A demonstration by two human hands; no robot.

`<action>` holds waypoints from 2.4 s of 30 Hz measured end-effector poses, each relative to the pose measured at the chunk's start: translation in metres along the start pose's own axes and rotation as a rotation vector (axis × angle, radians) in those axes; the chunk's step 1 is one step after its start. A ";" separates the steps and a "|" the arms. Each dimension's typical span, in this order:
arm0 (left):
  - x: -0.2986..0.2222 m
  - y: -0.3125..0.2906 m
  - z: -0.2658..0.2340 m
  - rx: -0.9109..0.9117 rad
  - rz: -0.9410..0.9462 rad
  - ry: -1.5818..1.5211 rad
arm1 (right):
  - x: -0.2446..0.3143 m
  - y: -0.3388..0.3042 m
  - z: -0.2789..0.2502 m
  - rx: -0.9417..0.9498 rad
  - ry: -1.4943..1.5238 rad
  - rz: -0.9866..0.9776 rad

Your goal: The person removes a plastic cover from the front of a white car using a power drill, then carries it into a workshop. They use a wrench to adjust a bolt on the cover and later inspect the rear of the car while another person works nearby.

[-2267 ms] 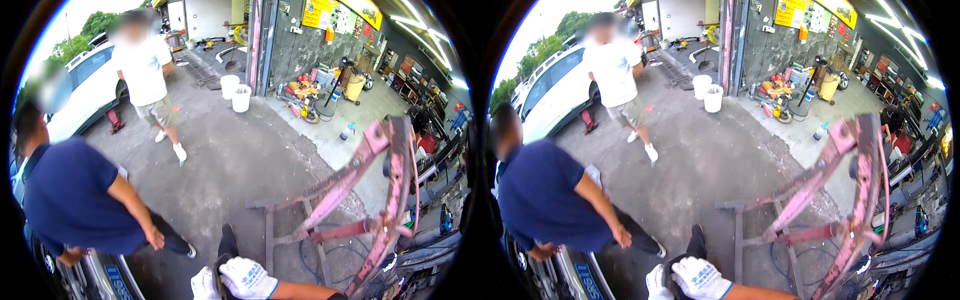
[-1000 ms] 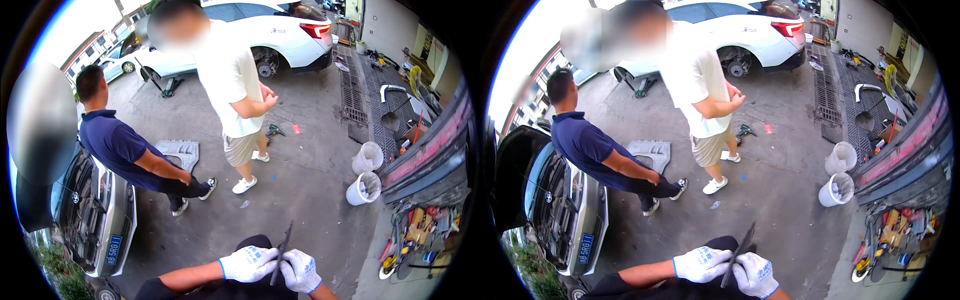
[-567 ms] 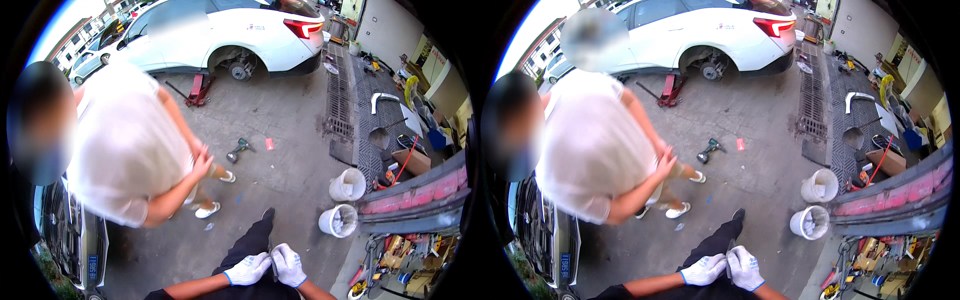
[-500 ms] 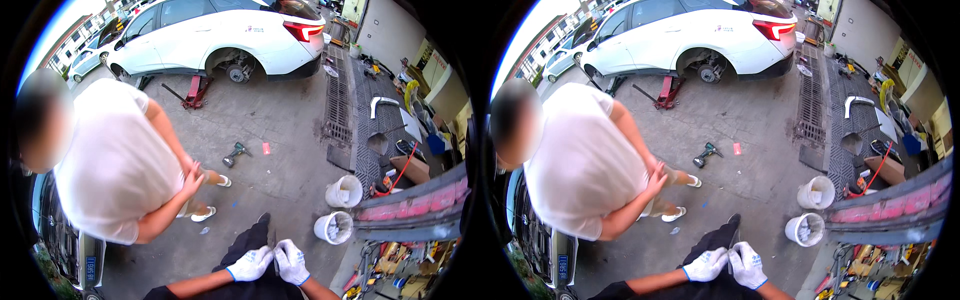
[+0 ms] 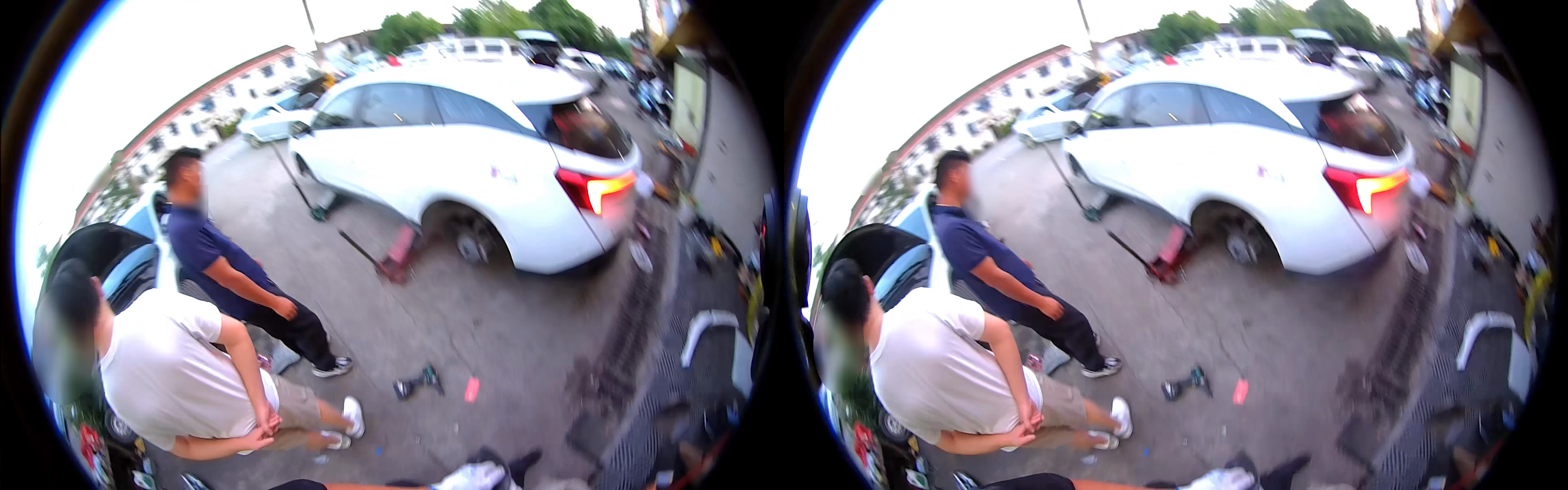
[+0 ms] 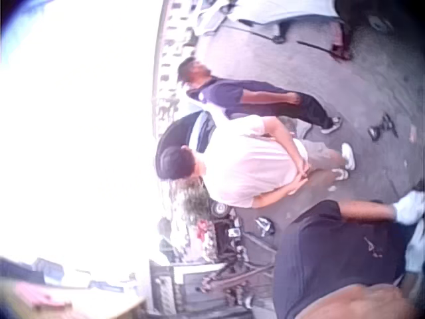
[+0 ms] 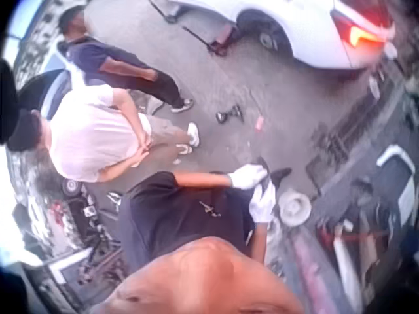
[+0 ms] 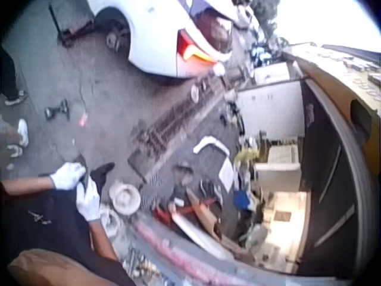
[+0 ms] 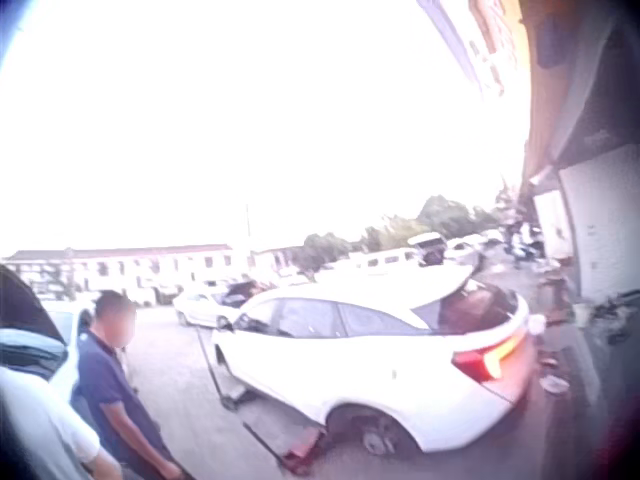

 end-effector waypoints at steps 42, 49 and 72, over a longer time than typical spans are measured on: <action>0.113 2.013 0.065 0.131 0.044 -0.111 | -0.811 1.542 -1.051 -0.107 0.251 0.041; 0.164 2.303 -0.046 -0.124 -0.171 -0.098 | -0.845 1.880 -1.166 0.201 0.040 -0.189; 0.508 3.231 -0.322 -0.575 -0.470 -0.259 | -0.983 2.930 -1.468 0.497 0.059 -0.340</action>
Point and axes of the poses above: each hand's wrist, its own y-axis towards the middle knuckle, its own z-axis out of the palm, x = y × z, the point moved 8 cm from there along y, towards the middle knuckle, and after that the axes turned 9 degrees about -y, right-handed, at the moved point
